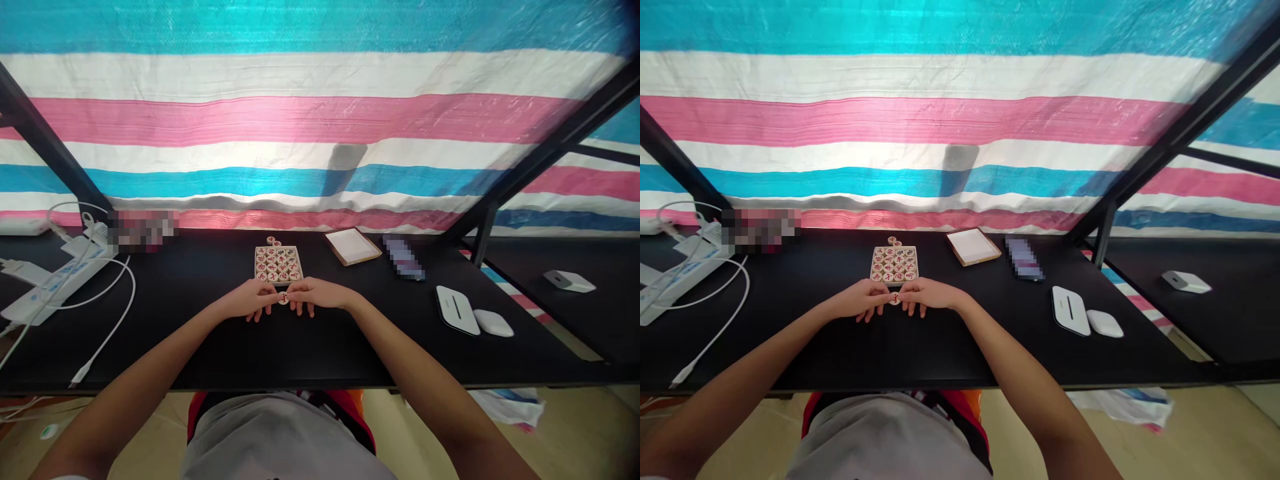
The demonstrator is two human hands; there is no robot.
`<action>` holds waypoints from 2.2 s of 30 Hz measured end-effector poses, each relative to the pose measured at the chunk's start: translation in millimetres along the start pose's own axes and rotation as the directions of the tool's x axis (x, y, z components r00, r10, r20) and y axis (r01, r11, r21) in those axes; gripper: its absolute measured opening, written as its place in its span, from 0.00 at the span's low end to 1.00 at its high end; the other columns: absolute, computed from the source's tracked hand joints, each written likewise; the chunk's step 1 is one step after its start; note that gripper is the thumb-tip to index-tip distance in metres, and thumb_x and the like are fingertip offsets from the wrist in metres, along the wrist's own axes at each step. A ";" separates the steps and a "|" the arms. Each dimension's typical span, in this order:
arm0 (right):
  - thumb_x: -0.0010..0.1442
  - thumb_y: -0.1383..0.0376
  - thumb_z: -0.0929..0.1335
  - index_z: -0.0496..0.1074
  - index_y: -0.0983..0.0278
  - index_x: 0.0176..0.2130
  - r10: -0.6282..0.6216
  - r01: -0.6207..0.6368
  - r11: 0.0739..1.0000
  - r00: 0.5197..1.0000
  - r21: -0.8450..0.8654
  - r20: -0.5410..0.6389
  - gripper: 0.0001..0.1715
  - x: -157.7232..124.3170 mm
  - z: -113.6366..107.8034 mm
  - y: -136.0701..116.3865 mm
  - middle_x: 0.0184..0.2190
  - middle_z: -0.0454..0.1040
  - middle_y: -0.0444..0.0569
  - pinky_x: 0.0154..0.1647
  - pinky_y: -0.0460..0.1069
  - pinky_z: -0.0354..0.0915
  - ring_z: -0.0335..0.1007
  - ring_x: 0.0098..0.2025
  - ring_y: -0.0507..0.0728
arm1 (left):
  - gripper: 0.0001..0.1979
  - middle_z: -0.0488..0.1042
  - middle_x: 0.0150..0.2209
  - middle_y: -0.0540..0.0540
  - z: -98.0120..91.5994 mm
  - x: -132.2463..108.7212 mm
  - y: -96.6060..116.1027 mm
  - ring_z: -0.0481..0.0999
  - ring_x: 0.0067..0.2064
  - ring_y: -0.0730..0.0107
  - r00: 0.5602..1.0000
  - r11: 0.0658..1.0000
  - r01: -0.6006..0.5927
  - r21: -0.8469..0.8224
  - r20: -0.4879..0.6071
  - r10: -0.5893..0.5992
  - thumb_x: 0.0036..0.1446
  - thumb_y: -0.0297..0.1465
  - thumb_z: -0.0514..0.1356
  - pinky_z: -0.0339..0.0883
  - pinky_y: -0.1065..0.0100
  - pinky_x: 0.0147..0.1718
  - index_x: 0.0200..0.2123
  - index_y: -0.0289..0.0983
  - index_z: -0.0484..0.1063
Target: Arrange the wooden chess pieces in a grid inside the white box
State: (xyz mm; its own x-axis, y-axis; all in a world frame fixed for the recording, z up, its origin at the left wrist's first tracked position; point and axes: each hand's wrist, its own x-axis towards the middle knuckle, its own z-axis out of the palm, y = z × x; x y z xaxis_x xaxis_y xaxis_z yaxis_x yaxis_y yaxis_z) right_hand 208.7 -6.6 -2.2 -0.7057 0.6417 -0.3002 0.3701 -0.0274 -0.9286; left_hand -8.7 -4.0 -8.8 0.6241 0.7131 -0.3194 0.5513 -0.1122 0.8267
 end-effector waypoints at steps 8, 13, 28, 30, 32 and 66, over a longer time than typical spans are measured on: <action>0.59 0.53 0.65 0.70 0.68 0.35 0.015 -0.015 1.000 1.000 -0.004 -0.024 0.19 0.9 0.7 0.7 0.27 0.70 0.47 0.20 0.41 0.66 0.70 0.29 0.51 | 0.22 0.73 0.27 0.48 -5.5 3.7 -4.9 0.73 0.19 0.74 0.996 0.984 0.008 -0.176 0.084 0.007 0.54 0.50 0.56 0.65 0.74 0.15 0.32 0.34 0.67; 0.59 0.52 0.65 0.70 0.67 0.37 -0.006 0.006 1.000 1.000 -0.010 -0.019 0.20 1.9 0.0 4.5 0.31 0.71 0.48 0.20 0.42 0.67 0.71 0.31 0.51 | 0.22 0.73 0.27 0.49 -5.7 2.0 -2.4 0.73 0.20 0.74 0.996 0.984 0.013 -0.176 0.084 0.002 0.54 0.50 0.57 0.66 0.73 0.16 0.31 0.34 0.67; 0.57 0.57 0.67 0.67 0.65 0.37 -0.049 0.048 0.999 0.998 -0.009 -0.031 0.14 1.8 3.5 5.3 0.32 0.71 0.46 0.18 0.41 0.66 0.71 0.30 0.51 | 0.29 0.75 0.24 0.44 -5.7 -0.3 -0.7 0.74 0.19 0.70 0.985 0.943 0.124 -0.309 0.150 -0.080 0.55 0.54 0.52 0.63 0.74 0.13 0.30 0.31 0.71; 0.57 0.58 0.67 0.67 0.65 0.37 -0.070 0.067 0.997 0.996 -0.048 -0.050 0.13 1.4 6.0 4.3 0.31 0.71 0.46 0.18 0.41 0.65 0.71 0.30 0.51 | 0.29 0.76 0.24 0.42 -5.9 -2.7 2.2 0.74 0.19 0.70 0.969 0.920 0.193 -0.341 0.215 -0.123 0.55 0.54 0.52 0.61 0.75 0.12 0.31 0.31 0.72; 0.57 0.59 0.67 0.67 0.65 0.37 -0.098 0.092 0.993 0.993 -0.076 -0.070 0.11 1.1 7.9 3.2 0.30 0.72 0.45 0.20 0.41 0.65 0.71 0.29 0.51 | 0.28 0.76 0.24 0.43 -5.8 -3.7 4.0 0.74 0.19 0.70 0.956 0.898 0.242 -0.367 0.250 -0.155 0.53 0.53 0.55 0.61 0.75 0.12 0.31 0.31 0.72; 0.56 0.47 0.67 0.68 0.68 0.37 0.015 -0.012 0.985 1.000 0.171 -0.015 0.25 1.7 -2.5 9.0 0.32 0.75 0.50 0.22 0.42 0.67 0.72 0.29 0.50 | 0.09 0.75 0.29 0.50 6.1 3.6 -7.3 0.73 0.29 0.75 0.893 0.912 -0.321 0.253 -0.239 0.381 0.57 0.34 0.57 0.66 0.75 0.31 0.39 0.38 0.72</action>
State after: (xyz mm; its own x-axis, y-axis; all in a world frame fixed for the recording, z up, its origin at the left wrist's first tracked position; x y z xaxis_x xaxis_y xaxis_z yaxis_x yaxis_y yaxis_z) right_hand 212.3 -3.8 -10.5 -0.6907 0.6530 -0.3107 0.2700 -0.1657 -0.9485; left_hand -7.1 -4.9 -18.8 0.6349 0.7597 0.1405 0.4429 -0.5068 0.7396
